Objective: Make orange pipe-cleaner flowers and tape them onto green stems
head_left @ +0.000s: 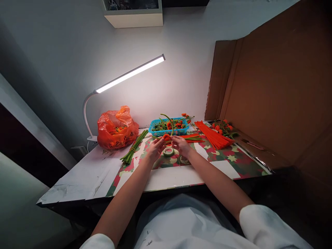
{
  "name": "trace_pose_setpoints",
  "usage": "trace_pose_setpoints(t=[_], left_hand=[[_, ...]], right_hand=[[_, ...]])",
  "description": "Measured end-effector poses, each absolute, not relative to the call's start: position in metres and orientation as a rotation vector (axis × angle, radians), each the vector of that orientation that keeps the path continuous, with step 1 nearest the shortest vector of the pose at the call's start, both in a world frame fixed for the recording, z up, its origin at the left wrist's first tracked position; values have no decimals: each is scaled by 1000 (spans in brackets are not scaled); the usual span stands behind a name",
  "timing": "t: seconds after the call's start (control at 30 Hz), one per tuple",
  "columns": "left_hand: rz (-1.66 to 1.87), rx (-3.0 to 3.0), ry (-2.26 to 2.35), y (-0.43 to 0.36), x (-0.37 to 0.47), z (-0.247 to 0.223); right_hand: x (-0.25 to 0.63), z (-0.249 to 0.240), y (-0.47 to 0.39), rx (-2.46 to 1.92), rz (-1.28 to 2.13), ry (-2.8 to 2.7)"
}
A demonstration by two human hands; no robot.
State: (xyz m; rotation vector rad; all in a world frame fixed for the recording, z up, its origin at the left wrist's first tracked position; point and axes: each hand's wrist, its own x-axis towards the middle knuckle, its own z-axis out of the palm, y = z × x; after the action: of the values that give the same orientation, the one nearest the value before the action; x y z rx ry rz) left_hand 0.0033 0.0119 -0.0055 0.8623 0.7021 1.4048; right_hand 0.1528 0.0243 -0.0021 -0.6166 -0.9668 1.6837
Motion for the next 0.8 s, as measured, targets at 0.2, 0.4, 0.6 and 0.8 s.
trace_pose_setpoints(t=[0.2, 0.4, 0.6, 0.8], left_hand=[[1425, 881, 722, 13, 4, -7], [1370, 820, 672, 12, 2, -6], [1293, 838, 598, 12, 0, -8], [1388, 859, 666, 10, 3, -4]], right_hand=[[154, -2, 26, -648, 1731, -900], [156, -2, 24, -549, 1836, -962], [156, -3, 24, -459, 1889, -1075], [155, -2, 26, -588, 1757, -929]])
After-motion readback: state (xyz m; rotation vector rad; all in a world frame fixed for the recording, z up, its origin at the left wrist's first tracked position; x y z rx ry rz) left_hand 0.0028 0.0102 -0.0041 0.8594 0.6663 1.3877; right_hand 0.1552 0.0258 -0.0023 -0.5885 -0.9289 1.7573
